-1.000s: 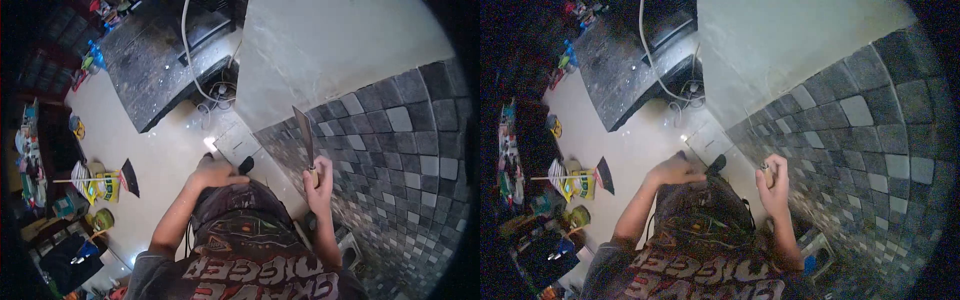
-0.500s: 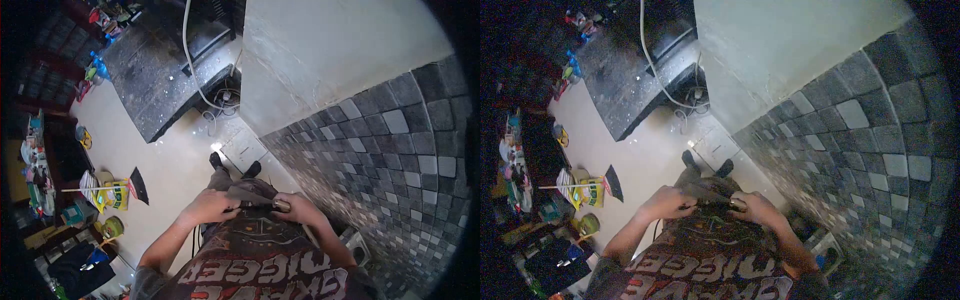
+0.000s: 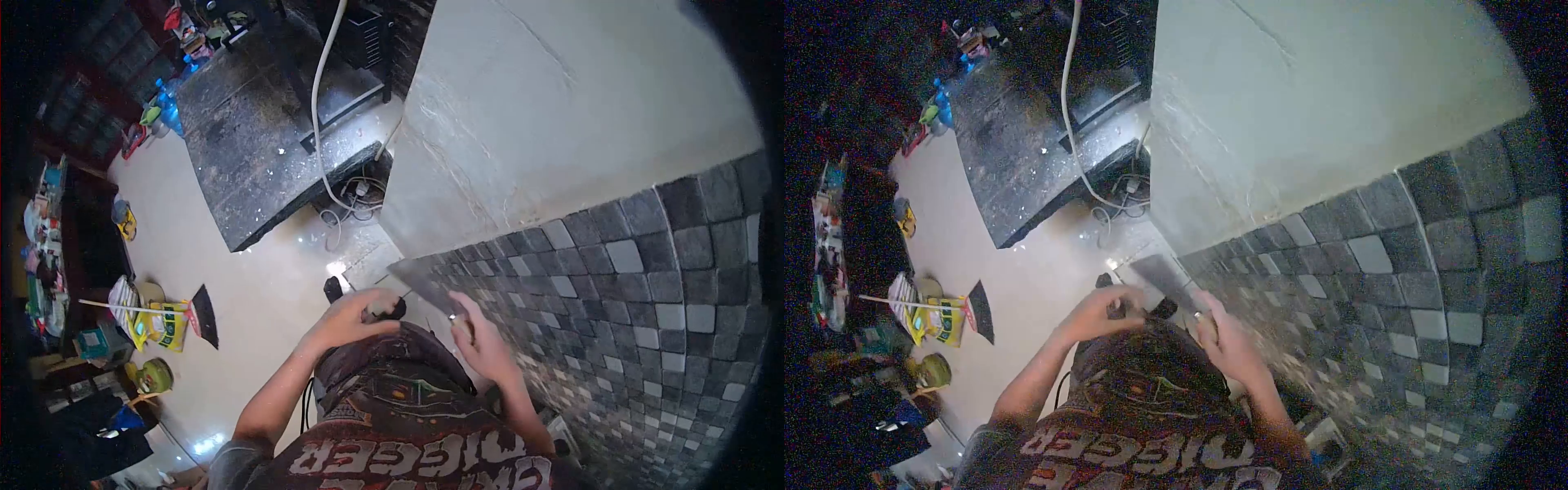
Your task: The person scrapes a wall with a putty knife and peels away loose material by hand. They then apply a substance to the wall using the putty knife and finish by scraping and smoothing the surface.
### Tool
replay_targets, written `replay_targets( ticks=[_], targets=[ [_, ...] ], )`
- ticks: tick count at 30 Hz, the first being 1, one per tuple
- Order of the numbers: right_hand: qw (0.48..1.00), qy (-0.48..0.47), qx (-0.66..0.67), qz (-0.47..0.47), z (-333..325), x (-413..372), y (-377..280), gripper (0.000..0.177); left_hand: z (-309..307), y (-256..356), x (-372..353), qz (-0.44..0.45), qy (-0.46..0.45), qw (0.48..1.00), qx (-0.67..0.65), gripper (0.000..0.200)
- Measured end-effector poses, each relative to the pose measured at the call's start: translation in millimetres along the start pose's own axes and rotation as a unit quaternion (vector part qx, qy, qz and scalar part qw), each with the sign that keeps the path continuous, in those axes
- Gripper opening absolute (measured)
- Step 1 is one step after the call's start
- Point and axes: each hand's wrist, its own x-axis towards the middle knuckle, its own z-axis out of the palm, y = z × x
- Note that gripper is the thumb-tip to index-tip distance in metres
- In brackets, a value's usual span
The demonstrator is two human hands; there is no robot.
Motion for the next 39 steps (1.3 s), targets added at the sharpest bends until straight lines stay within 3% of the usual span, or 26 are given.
replay_targets(
  ticks=[2,4,6,7,9,11,14,15,17,19,22,26,33,36,39],
  targets=[
    [0.995,0.043,-0.060,-0.071,-18.0,6.2,-14.8,0.048,24.1,-1.7,23.0,0.043,0.118,0.990,-0.060,0.063],
    [0.996,0.027,-0.076,-0.035,-36.5,8.4,-28.5,0.054,43.0,10.9,51.6,0.118,0.140,0.978,-0.102,0.074],
    [0.995,0.049,-0.080,-0.023,-45.8,12.5,-34.7,0.052,53.2,29.7,74.5,0.101,0.139,0.967,-0.186,0.079],
    [0.992,0.068,-0.093,-0.042,-47.8,14.1,-34.8,0.049,53.6,45.8,80.0,0.048,0.124,0.959,-0.249,0.078],
    [0.993,0.074,-0.087,-0.040,-47.6,17.4,-34.9,0.047,59.1,64.1,97.2,0.025,0.123,0.913,-0.387,0.075],
    [0.991,0.082,-0.095,-0.046,-45.1,20.9,-30.9,0.044,41.2,81.8,103.9,-0.005,0.086,0.918,-0.387,0.076],
    [0.993,0.113,-0.031,-0.031,-33.3,25.5,-34.2,0.043,43.8,77.5,119.5,0.049,0.102,0.930,-0.349,0.078],
    [0.993,0.084,0.021,0.082,-36.9,22.4,-45.9,0.042,47.6,74.6,124.4,0.083,0.121,0.933,-0.330,0.078],
    [0.991,0.131,0.004,0.029,-36.3,25.4,-28.5,0.042,43.7,87.5,120.7,0.105,0.148,0.961,-0.209,0.079],
    [0.980,0.144,0.125,0.048,-38.7,24.1,-30.3,0.042,54.2,87.8,123.8,0.171,0.196,0.960,-0.103,0.082],
    [0.963,0.153,0.214,0.059,-44.8,24.4,-28.4,0.042,59.1,98.2,118.1,0.172,0.146,0.956,-0.186,0.085],
    [0.957,0.153,0.241,0.047,-38.3,38.9,-21.9,0.044,65.1,93.3,127.6,0.166,0.163,0.961,-0.147,0.089],
    [0.963,0.163,0.208,0.049,-33.2,39.4,-29.0,0.043,63.6,84.6,126.6,0.172,0.135,0.965,-0.147,0.088],
    [0.967,0.167,0.184,0.058,-30.5,43.1,-26.1,0.044,49.1,86.6,126.7,0.109,0.091,0.975,-0.172,0.088],
    [0.965,0.175,0.186,0.056,-29.8,34.7,-20.5,0.043,59.6,81.0,125.7,0.141,0.095,0.980,-0.104,0.088]
  ],
)
